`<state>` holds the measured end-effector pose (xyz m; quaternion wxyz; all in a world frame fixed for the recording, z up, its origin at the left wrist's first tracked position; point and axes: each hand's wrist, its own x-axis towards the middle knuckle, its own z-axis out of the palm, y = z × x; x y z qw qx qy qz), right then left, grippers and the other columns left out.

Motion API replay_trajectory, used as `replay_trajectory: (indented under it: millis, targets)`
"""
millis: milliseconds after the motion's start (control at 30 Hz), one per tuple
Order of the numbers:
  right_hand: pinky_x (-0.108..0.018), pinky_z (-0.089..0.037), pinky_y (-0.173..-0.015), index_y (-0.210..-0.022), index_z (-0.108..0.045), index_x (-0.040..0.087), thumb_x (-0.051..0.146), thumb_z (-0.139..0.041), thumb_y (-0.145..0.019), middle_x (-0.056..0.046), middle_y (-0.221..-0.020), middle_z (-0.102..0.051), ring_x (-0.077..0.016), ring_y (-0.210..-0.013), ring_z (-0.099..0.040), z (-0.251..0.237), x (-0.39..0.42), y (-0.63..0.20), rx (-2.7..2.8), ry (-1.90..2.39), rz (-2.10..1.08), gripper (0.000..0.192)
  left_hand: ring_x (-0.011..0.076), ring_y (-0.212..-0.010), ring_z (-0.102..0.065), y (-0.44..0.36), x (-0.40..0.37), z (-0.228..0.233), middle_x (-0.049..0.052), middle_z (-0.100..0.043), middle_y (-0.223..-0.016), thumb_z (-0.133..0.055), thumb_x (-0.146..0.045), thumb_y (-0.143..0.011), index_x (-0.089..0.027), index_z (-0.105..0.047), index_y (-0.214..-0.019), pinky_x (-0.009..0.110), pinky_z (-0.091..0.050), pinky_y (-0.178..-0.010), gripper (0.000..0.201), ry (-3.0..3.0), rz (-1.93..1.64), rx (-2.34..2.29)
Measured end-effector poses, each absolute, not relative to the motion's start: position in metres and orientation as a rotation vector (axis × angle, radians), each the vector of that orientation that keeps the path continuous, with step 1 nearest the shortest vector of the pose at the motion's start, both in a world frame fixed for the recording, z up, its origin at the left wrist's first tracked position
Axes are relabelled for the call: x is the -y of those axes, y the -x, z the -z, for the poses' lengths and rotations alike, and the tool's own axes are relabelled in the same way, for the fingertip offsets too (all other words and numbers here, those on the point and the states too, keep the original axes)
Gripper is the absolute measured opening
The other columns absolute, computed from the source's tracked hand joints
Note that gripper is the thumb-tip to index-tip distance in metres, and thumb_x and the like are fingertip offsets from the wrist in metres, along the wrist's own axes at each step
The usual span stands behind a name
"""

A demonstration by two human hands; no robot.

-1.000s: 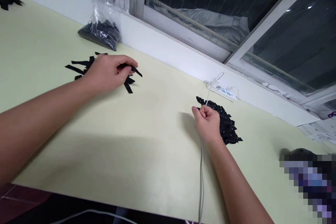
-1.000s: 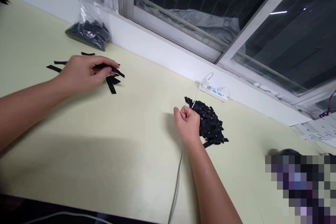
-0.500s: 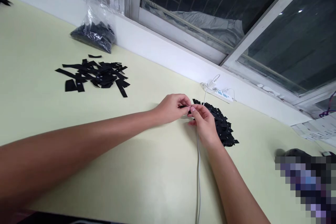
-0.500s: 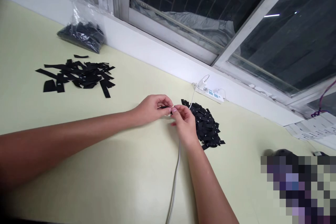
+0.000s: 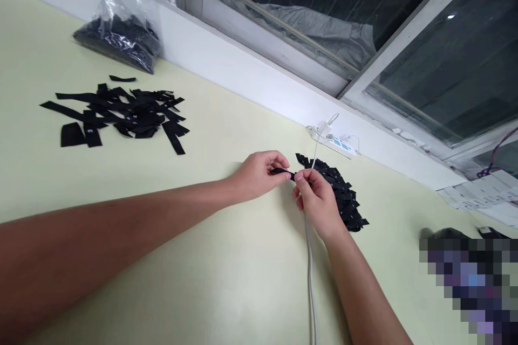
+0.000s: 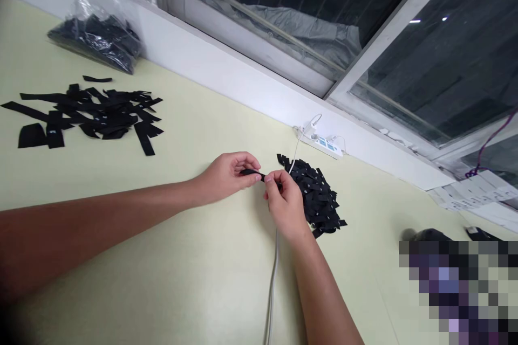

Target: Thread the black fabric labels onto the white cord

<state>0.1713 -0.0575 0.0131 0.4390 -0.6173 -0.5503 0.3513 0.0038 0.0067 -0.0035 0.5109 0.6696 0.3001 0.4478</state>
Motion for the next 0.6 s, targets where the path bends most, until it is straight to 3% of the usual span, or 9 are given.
replay_trajectory:
  millis: [233,467,600]
  targets:
    - [-0.025,-0.045,-0.045,-0.091,-0.058,0.021,0.059,-0.062,-0.087,-0.003,-0.084,-0.065,-0.0144,-0.060,-0.059,-0.0036,0.0554,-0.1659,1.337,1.501,-0.807,0.038,0.0150,-0.082,-0.066,-0.0024,-0.0099,0.0030,0.005,-0.071,-0.090,-0.067,-0.018,-0.078,-0.015,-0.067,-0.091,0.027,-0.054,-0.073,0.014,-1.572,-1.022,-0.706]
    - [-0.024,-0.047,-0.044,-0.092,-0.059,0.020,0.057,-0.066,-0.084,-0.005,-0.090,-0.069,-0.0136,-0.060,-0.060,-0.0053,0.0494,-0.1665,1.301,1.474,-0.733,0.038,0.0121,-0.069,-0.063,-0.0042,-0.0096,0.0007,0.003,-0.070,-0.083,-0.065,-0.015,-0.078,-0.015,-0.066,-0.093,0.026,-0.052,-0.066,0.015,-1.542,-1.018,-0.755]
    - [-0.023,-0.049,-0.045,-0.092,-0.060,0.019,0.057,-0.069,-0.080,-0.006,-0.095,-0.071,-0.0143,-0.063,-0.064,-0.0103,0.0488,-0.1638,1.242,1.449,-0.852,0.041,0.0151,-0.077,-0.069,-0.0058,-0.0101,0.0041,0.003,-0.070,-0.081,-0.067,-0.017,-0.079,-0.015,-0.064,-0.086,0.027,-0.053,-0.071,0.008,-1.524,-1.057,-0.701]
